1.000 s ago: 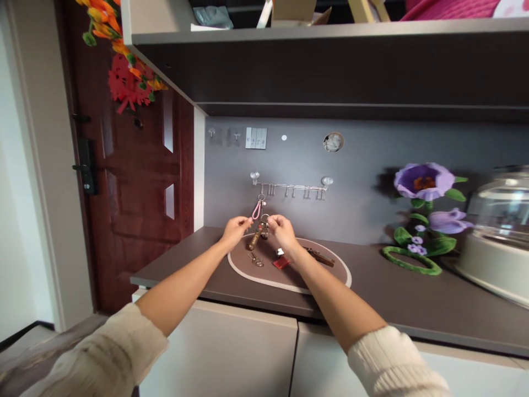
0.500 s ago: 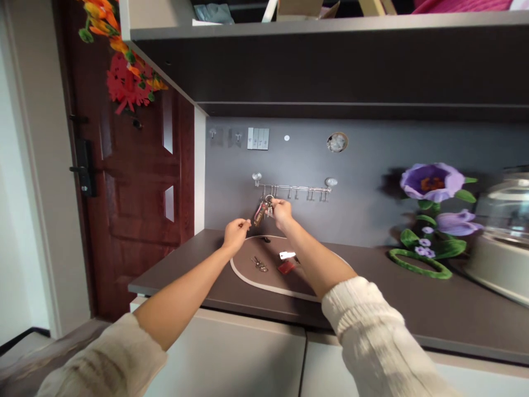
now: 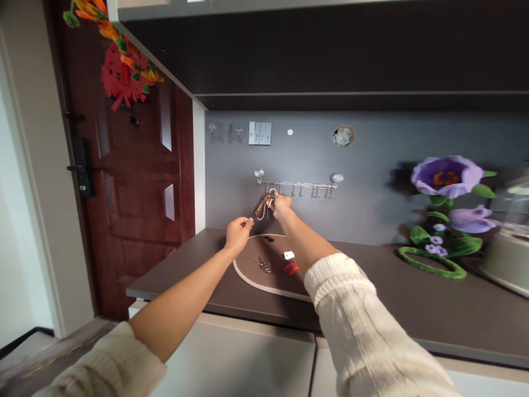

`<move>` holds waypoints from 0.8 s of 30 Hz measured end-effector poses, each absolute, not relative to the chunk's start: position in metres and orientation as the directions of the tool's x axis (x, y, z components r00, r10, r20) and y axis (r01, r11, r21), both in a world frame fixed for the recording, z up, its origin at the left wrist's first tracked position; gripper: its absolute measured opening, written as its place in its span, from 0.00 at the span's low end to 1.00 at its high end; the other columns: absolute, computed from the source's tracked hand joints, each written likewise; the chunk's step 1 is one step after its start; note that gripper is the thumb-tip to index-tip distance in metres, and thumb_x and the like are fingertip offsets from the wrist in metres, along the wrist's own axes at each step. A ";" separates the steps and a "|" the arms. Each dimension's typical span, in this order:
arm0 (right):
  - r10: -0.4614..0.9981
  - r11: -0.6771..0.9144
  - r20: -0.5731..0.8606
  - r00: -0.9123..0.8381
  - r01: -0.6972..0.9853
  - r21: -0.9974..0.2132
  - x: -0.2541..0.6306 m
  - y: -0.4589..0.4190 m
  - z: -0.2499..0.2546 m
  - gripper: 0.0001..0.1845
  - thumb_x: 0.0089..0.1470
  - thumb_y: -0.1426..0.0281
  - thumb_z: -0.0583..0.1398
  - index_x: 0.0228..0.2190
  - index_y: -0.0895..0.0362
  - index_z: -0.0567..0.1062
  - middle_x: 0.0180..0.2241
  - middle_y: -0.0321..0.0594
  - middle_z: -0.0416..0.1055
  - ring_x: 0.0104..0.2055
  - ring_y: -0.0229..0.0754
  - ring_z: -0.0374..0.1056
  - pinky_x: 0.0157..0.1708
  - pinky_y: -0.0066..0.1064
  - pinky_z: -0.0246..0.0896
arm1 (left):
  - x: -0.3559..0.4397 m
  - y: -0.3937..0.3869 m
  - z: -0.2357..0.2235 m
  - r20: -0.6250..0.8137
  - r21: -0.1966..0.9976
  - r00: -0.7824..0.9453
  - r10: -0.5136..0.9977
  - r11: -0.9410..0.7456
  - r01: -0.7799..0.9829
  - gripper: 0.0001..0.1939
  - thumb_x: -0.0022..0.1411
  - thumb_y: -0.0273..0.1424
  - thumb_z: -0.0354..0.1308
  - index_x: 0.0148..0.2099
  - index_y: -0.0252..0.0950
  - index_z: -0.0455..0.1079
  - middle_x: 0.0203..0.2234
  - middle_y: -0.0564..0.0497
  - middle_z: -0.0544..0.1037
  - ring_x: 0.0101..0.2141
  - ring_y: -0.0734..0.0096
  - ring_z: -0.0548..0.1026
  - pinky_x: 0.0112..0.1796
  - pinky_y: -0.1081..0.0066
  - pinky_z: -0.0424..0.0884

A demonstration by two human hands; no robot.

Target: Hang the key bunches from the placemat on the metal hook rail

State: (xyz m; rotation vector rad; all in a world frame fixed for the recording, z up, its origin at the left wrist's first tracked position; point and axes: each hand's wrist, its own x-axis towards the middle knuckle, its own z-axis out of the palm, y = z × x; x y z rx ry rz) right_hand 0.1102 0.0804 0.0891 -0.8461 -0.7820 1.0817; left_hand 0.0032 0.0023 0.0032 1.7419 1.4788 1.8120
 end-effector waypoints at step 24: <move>0.953 0.265 0.220 0.208 -0.219 -0.939 0.127 0.084 0.066 0.11 0.52 0.81 0.49 0.21 0.59 0.63 0.17 0.31 0.64 0.20 0.27 0.63 0.23 0.19 0.64 | 0.001 0.008 -0.002 0.620 0.744 -0.258 0.741 -0.450 0.494 0.15 0.55 0.36 0.48 0.23 0.34 0.68 0.19 0.52 0.71 0.23 0.75 0.66 0.27 0.75 0.58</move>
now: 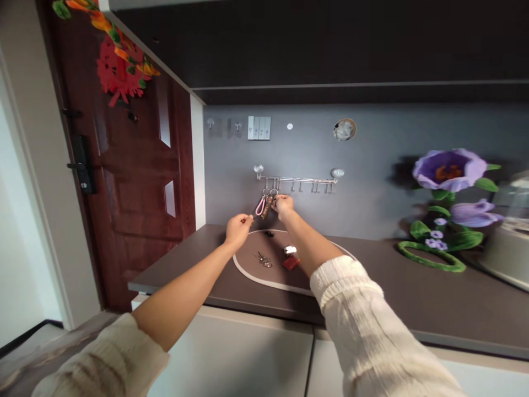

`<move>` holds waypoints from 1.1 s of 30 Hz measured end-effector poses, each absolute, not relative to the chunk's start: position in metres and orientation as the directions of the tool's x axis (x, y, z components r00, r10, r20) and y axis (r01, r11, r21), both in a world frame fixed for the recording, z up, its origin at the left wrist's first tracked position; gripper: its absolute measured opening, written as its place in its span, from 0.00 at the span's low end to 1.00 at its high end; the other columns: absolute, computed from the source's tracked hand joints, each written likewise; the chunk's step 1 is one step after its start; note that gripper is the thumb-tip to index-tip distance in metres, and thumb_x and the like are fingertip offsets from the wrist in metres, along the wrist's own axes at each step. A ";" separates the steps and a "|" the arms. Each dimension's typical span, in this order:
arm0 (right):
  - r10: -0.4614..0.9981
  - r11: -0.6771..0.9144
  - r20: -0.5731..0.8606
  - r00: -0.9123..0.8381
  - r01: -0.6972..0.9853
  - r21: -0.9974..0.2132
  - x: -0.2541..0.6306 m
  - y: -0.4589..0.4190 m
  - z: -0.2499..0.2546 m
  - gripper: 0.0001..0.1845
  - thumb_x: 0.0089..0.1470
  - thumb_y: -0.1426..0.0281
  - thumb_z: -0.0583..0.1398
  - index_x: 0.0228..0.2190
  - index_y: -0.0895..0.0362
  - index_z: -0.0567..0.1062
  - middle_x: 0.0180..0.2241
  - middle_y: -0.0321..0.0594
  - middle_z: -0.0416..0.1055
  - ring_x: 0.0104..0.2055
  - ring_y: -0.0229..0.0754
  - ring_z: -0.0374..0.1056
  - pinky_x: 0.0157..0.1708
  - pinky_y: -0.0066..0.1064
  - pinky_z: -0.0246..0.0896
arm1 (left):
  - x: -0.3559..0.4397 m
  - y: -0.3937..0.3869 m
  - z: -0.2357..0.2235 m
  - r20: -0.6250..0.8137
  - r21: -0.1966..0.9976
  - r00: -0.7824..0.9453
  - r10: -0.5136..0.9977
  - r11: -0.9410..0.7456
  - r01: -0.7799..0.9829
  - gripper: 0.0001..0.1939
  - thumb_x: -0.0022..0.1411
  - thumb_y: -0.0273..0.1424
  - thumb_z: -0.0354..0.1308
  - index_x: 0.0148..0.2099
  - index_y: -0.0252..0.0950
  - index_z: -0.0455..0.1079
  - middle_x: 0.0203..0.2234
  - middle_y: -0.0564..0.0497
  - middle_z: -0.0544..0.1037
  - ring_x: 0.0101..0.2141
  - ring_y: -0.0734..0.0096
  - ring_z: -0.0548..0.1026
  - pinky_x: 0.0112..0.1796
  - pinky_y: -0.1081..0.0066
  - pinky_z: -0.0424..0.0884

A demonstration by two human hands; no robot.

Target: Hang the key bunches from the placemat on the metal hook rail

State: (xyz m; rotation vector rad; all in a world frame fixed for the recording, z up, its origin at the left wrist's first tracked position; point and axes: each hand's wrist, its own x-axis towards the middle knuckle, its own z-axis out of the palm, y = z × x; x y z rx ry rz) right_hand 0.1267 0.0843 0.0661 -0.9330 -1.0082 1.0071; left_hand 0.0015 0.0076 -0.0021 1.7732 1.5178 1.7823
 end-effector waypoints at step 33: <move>0.893 0.389 0.349 -0.283 0.876 -0.286 0.196 0.034 0.006 0.07 0.41 0.77 0.59 0.23 0.57 0.77 0.25 0.38 0.74 0.29 0.37 0.66 0.30 0.23 0.54 | 0.022 0.066 -0.009 0.367 0.298 0.245 0.897 -0.363 0.883 0.12 0.50 0.24 0.53 0.37 0.38 0.74 0.37 0.46 0.76 0.38 0.66 0.71 0.39 0.72 0.63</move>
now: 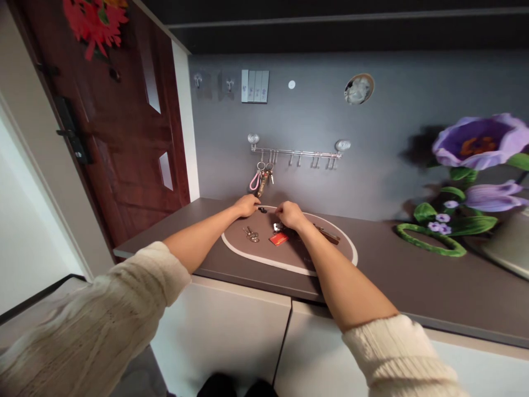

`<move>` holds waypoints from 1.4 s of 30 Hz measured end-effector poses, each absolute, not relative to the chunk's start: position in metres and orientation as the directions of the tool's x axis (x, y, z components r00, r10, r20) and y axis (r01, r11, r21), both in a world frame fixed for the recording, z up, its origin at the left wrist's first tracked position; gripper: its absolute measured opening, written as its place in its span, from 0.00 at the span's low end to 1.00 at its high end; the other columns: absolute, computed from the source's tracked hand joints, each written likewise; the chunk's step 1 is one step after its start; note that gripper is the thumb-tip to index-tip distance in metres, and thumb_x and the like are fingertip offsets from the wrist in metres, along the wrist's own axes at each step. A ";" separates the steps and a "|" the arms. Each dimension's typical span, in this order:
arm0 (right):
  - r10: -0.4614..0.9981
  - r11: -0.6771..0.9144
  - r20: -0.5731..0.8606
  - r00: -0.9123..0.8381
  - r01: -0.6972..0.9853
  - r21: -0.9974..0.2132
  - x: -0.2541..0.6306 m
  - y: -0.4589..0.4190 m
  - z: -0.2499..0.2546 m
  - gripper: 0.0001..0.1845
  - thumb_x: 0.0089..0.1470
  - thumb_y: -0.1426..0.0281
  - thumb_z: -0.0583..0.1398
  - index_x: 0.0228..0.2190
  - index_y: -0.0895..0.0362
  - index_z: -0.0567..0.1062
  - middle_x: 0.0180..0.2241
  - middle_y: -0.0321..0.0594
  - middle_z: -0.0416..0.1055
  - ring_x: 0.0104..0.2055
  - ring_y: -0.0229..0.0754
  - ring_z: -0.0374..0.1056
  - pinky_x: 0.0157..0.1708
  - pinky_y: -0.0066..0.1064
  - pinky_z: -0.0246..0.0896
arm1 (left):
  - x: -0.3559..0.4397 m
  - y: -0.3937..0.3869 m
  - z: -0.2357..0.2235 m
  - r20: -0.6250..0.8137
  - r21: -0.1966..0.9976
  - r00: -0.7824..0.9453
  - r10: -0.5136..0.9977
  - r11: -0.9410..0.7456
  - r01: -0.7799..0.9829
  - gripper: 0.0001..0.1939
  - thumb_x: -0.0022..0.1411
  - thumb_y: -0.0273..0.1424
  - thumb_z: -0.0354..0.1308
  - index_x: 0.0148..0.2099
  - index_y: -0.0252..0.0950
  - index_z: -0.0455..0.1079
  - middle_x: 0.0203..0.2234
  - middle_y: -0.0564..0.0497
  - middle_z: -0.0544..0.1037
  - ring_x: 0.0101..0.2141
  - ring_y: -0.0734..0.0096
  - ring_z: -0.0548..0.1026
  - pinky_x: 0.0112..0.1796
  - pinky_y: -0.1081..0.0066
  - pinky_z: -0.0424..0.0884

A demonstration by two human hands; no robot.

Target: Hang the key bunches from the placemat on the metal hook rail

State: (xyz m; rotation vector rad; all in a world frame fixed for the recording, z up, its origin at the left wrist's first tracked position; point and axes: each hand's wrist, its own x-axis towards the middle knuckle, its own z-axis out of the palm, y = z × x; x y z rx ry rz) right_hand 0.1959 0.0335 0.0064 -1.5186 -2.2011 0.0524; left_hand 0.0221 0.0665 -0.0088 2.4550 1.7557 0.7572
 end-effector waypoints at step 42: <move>0.689 0.586 0.706 -0.164 0.700 -0.409 0.181 0.020 0.010 0.08 0.47 0.66 0.58 0.29 0.57 0.72 0.31 0.40 0.71 0.33 0.37 0.63 0.37 0.27 0.55 | 0.030 0.022 0.026 0.503 0.778 0.241 0.830 -0.556 0.292 0.11 0.52 0.33 0.52 0.31 0.31 0.71 0.26 0.51 0.74 0.29 0.76 0.67 0.34 0.74 0.62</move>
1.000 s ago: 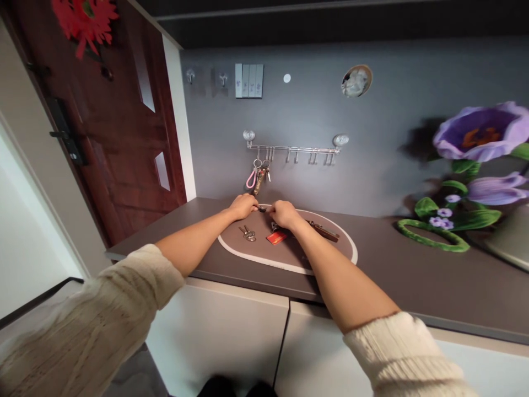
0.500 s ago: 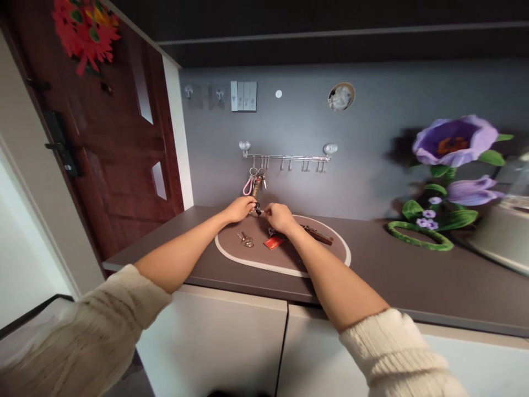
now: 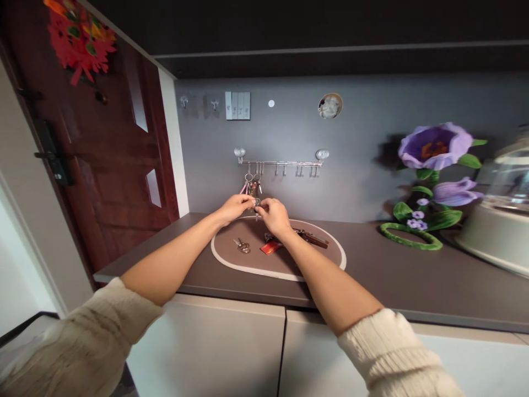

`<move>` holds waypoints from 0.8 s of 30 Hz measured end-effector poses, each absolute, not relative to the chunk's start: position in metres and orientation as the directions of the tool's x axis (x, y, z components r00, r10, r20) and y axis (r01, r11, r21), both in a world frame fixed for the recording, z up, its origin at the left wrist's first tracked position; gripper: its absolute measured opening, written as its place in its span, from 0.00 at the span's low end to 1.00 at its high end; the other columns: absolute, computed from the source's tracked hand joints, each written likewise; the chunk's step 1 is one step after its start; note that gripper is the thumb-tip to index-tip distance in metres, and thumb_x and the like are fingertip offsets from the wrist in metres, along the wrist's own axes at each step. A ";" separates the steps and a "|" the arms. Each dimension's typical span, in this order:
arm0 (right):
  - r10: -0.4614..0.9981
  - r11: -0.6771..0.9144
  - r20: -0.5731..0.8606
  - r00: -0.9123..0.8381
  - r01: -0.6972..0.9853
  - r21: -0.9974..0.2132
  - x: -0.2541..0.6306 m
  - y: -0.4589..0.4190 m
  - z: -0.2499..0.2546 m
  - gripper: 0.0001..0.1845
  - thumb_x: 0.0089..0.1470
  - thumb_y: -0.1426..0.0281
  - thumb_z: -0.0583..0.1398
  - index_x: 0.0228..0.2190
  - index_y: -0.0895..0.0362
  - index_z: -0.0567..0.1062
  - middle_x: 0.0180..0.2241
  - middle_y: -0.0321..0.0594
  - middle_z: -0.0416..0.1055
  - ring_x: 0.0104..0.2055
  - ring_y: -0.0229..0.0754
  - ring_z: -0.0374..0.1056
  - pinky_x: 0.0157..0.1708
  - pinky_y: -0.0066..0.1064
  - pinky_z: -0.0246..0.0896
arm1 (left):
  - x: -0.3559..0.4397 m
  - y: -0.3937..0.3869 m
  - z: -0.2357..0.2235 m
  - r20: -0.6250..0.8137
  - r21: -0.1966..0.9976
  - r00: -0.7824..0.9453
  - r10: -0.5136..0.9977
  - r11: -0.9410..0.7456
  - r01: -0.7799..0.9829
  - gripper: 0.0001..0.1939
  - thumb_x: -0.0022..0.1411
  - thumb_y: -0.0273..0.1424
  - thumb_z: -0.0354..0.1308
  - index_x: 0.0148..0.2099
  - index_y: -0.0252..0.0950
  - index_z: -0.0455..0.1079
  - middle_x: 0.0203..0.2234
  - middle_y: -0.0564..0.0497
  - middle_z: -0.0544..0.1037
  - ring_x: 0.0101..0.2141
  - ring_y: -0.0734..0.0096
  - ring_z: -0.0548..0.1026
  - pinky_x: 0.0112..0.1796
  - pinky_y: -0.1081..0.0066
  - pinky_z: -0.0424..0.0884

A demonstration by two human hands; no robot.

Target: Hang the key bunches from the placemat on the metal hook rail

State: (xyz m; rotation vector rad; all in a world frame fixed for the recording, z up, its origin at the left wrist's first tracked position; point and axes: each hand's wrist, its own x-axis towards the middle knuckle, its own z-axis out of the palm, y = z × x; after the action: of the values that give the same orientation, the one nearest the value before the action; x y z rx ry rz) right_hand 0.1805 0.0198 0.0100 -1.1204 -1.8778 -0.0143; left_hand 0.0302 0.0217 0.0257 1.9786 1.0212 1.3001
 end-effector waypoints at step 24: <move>0.630 0.683 0.771 -0.087 0.534 -0.498 0.183 0.018 0.013 0.12 0.49 0.64 0.54 0.27 0.58 0.74 0.28 0.40 0.71 0.30 0.38 0.64 0.34 0.29 0.57 | 0.027 0.029 0.025 0.233 0.954 0.184 0.955 -0.261 0.148 0.09 0.48 0.33 0.54 0.28 0.31 0.68 0.21 0.52 0.70 0.23 0.80 0.67 0.26 0.76 0.60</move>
State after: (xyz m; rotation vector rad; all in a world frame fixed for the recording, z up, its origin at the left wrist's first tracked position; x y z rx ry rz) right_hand 0.1830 0.0185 0.0129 -0.9373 -1.7439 0.1040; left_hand 0.0265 0.0295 0.0249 1.5962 1.0774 1.1770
